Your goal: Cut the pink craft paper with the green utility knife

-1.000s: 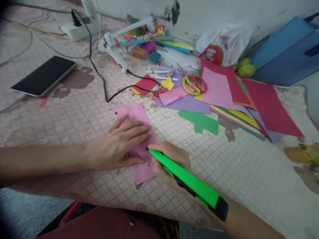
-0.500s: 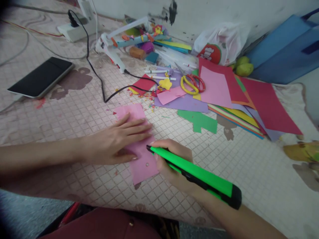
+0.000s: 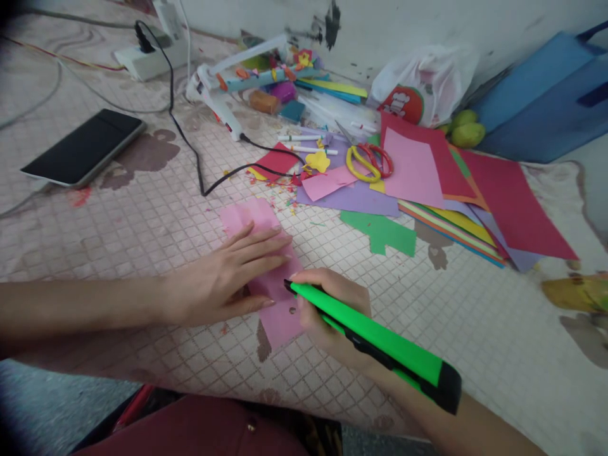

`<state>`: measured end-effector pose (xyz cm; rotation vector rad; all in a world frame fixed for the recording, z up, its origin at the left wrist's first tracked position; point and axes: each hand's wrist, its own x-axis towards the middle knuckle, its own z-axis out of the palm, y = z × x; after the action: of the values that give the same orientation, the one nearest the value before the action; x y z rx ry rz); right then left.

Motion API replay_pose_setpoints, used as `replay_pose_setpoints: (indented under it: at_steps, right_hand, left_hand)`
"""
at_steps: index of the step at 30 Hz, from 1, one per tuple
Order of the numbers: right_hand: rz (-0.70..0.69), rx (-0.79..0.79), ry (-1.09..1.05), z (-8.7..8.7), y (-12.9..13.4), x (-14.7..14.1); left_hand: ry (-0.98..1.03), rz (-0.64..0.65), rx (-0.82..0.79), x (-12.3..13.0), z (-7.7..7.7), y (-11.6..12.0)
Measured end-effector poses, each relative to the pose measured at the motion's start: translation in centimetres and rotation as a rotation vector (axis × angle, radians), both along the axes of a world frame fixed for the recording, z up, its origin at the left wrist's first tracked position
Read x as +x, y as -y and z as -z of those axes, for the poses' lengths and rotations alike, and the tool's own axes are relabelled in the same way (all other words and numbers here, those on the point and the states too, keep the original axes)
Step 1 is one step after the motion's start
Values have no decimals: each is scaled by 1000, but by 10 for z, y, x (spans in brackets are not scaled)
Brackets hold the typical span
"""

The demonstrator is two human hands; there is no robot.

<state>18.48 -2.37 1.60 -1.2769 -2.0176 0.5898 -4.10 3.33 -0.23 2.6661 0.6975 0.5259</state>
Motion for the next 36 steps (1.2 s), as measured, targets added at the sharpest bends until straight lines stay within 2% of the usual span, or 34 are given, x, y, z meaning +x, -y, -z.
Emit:
replay_pose_setpoints:
  at_steps: [5,15,19,22,25,36]
  right_hand:
    - [7,4,9,0,0,1]
    - [49,-13,-38,-7,-1,0]
    - [55,-13,-25,-9,-3,0]
    - [42,-16,-35,-7,-1,0]
    - [35,-26,-49,-4,0,-1]
    - [74,-34,-52,4,-1,-1]
  left_hand:
    - [-20,27,-53,0,-1,-2]
    - [-51,-73,87,3,-1,1]
    - [13,16,23,3,-1,-2]
    - [31,71,-53,2,-2,-3]
    - [31,70,-84,3,-3,-3]
    - [24,5,-7,4,1,1]
